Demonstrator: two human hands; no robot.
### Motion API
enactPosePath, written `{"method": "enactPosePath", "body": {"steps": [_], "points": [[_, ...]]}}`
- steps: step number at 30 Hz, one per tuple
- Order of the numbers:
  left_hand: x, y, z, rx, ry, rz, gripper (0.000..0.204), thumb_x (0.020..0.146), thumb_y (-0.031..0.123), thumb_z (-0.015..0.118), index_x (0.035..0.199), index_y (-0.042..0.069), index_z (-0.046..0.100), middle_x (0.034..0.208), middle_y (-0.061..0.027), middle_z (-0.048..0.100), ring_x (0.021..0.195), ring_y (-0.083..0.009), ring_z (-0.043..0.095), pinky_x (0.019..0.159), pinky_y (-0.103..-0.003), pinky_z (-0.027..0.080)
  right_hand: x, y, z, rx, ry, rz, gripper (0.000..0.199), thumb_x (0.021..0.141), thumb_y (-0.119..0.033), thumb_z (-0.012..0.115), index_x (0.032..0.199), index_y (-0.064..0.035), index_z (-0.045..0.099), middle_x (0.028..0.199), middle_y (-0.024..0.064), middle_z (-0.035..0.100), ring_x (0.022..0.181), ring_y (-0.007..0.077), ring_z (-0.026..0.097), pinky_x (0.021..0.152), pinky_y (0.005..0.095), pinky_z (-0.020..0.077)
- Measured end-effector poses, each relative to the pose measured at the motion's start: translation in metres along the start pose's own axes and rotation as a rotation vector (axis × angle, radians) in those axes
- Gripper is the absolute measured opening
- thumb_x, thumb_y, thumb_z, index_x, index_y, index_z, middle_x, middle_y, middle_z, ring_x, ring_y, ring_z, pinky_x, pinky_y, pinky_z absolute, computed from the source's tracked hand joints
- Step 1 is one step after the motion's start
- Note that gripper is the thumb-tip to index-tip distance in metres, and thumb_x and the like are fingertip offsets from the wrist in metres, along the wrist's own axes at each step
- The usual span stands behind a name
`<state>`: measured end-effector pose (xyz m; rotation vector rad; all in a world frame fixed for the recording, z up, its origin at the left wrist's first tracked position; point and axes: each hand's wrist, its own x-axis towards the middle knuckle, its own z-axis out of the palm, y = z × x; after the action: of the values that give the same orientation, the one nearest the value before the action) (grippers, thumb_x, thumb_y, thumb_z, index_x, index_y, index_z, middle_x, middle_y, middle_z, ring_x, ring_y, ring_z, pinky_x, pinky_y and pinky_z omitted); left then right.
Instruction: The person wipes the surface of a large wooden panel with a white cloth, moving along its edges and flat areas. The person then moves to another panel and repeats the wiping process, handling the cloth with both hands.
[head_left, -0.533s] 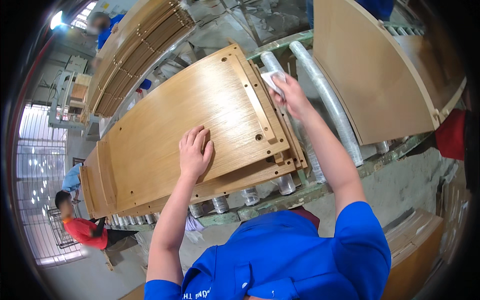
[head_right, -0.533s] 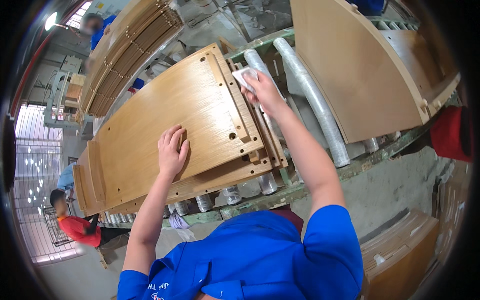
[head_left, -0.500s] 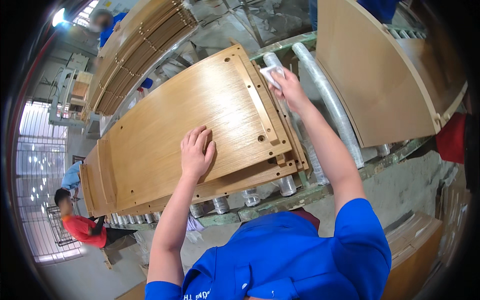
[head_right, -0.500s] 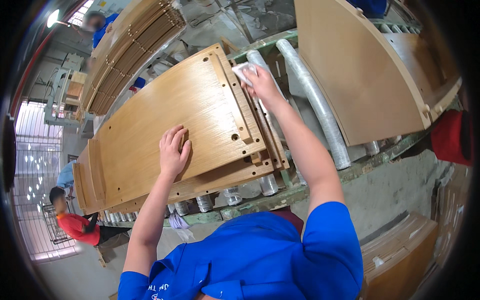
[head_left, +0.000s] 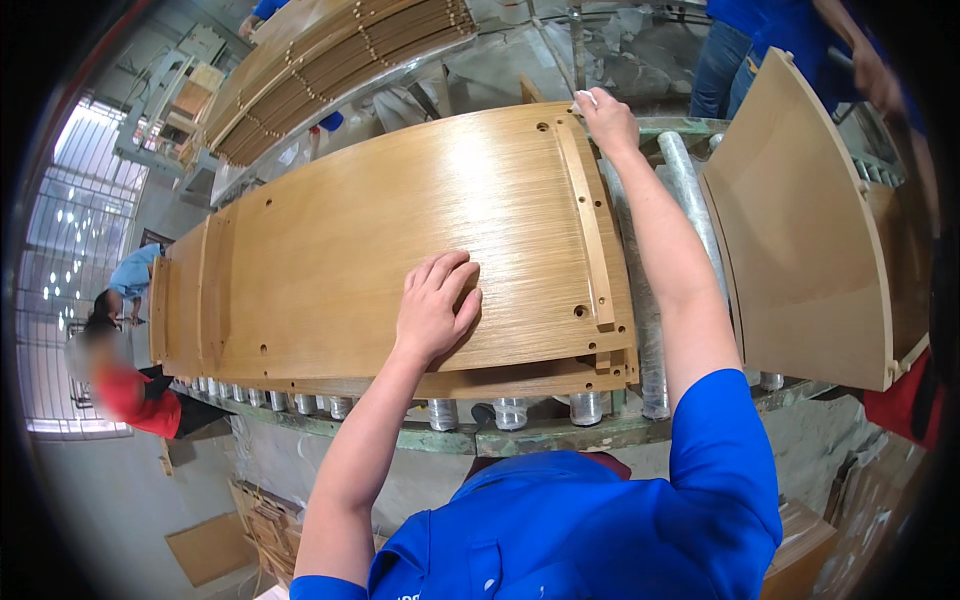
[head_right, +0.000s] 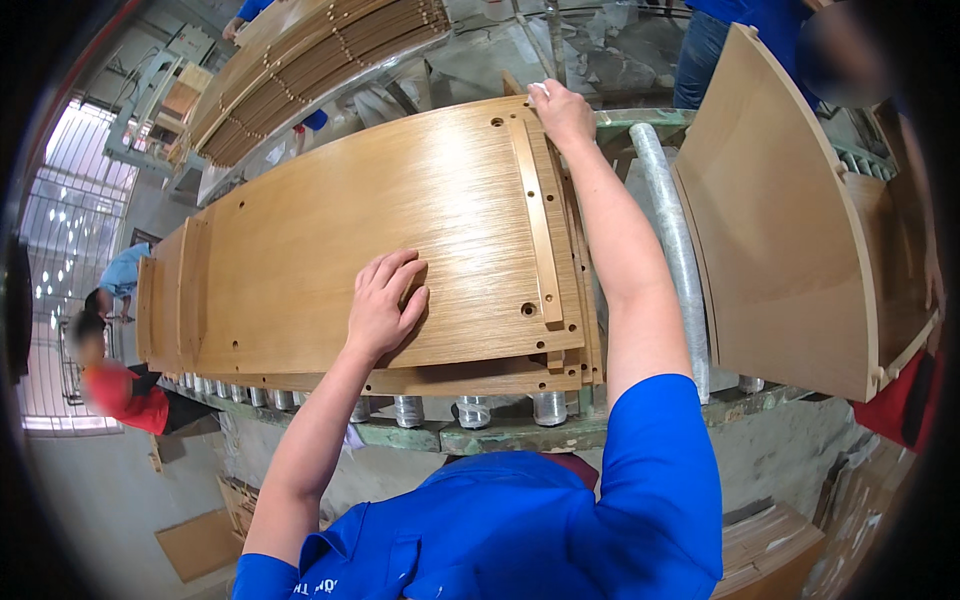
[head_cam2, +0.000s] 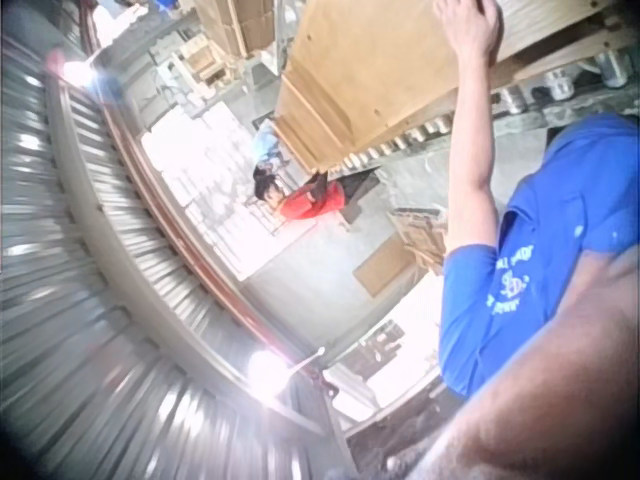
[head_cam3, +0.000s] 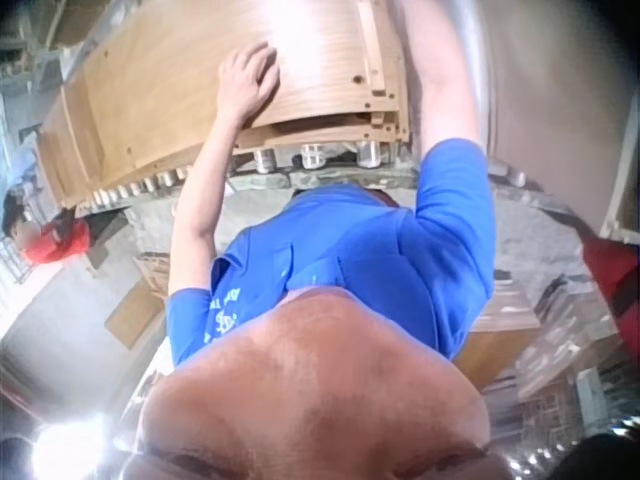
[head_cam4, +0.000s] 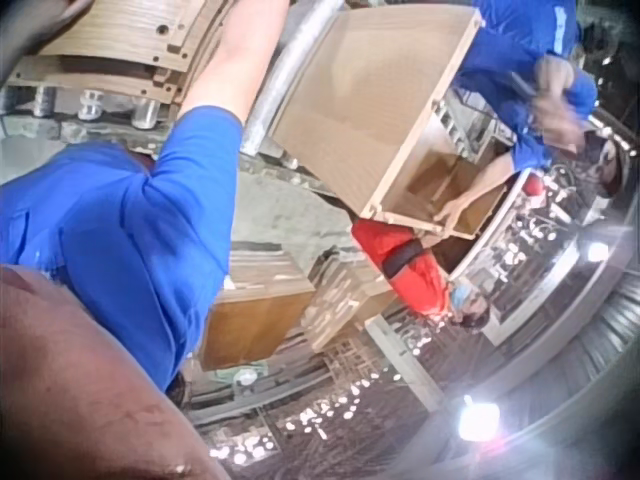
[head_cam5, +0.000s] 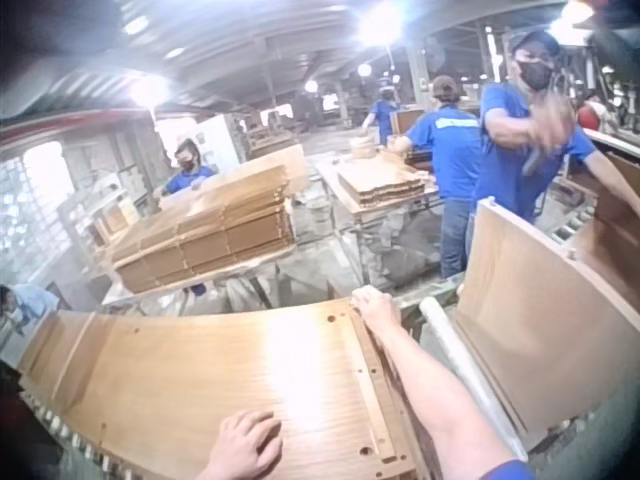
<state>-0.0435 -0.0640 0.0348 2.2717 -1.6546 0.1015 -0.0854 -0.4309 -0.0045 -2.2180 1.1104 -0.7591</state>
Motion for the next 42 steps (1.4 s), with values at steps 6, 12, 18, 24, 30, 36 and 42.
{"method": "enactPosePath", "body": {"steps": [6,12,18,24,30,36,42], "points": [[0.000,-0.002,0.001,-0.012,-0.008,-0.019,0.032,0.081,0.022,0.060,0.111,0.009,0.058,0.121,-0.0075,0.053,0.113,-0.0293,0.047,0.096,-0.041,0.036,0.007,-0.001,0.004,-0.103,-0.075,-0.021,0.045,0.089,-0.053,0.042,0.100,-0.0136,0.062,0.097,0.0176,0.065,0.094,0.0373,0.061,0.079,0.0472,0.0468],[0.003,-0.001,-0.001,-0.014,-0.007,-0.010,0.032,0.081,0.022,0.060,0.111,0.009,0.058,0.121,-0.0078,0.053,0.113,-0.0292,0.047,0.096,-0.041,0.036,0.010,-0.001,0.002,-0.110,-0.055,-0.039,0.046,0.088,-0.053,0.043,0.097,-0.0127,0.062,0.094,0.0176,0.066,0.092,0.0374,0.061,0.077,0.0473,0.0469],[0.001,-0.002,0.000,-0.010,-0.003,-0.024,0.031,0.081,0.021,0.060,0.110,0.009,0.058,0.121,-0.0083,0.053,0.112,-0.0293,0.048,0.096,-0.041,0.036,-0.006,0.000,-0.004,-0.107,-0.052,-0.057,0.046,0.088,-0.053,0.043,0.090,-0.0108,0.060,0.088,0.0177,0.066,0.088,0.0385,0.061,0.073,0.0482,0.0468],[-0.001,-0.003,0.001,-0.009,0.009,-0.020,0.031,0.082,0.021,0.059,0.110,0.009,0.058,0.119,-0.0079,0.054,0.112,-0.0286,0.048,0.095,-0.041,0.036,-0.041,0.003,-0.019,-0.091,-0.085,-0.079,0.043,0.089,-0.051,0.046,0.088,-0.0104,0.060,0.084,0.0175,0.065,0.085,0.0386,0.061,0.070,0.0476,0.0472],[0.000,-0.003,0.003,-0.007,0.023,0.000,0.031,0.083,0.022,0.059,0.111,0.009,0.057,0.120,-0.0079,0.054,0.113,-0.0284,0.048,0.096,-0.041,0.036,-0.087,0.014,-0.039,-0.047,-0.088,-0.120,0.042,0.088,-0.049,0.049,0.090,-0.0093,0.064,0.078,0.0184,0.065,0.079,0.0383,0.062,0.066,0.0473,0.0466],[-0.004,-0.003,0.003,-0.001,0.036,-0.004,0.030,0.083,0.022,0.058,0.111,0.009,0.057,0.120,-0.0078,0.054,0.113,-0.0284,0.048,0.095,-0.041,0.036,-0.125,0.016,-0.058,-0.025,-0.138,-0.126,0.038,0.087,-0.046,0.051,0.087,-0.0102,0.065,0.073,0.0176,0.064,0.074,0.0378,0.062,0.063,0.0458,0.0472],[-0.002,-0.002,0.006,0.017,0.063,0.002,0.027,0.084,0.024,0.057,0.108,0.011,0.058,0.117,-0.0064,0.054,0.113,-0.0252,0.049,0.095,-0.040,0.037,-0.126,0.017,-0.061,-0.085,-0.105,-0.170,0.038,0.087,-0.047,0.052,0.087,-0.0108,0.065,0.073,0.0173,0.064,0.073,0.0372,0.062,0.062,0.0462,0.0471]]}}
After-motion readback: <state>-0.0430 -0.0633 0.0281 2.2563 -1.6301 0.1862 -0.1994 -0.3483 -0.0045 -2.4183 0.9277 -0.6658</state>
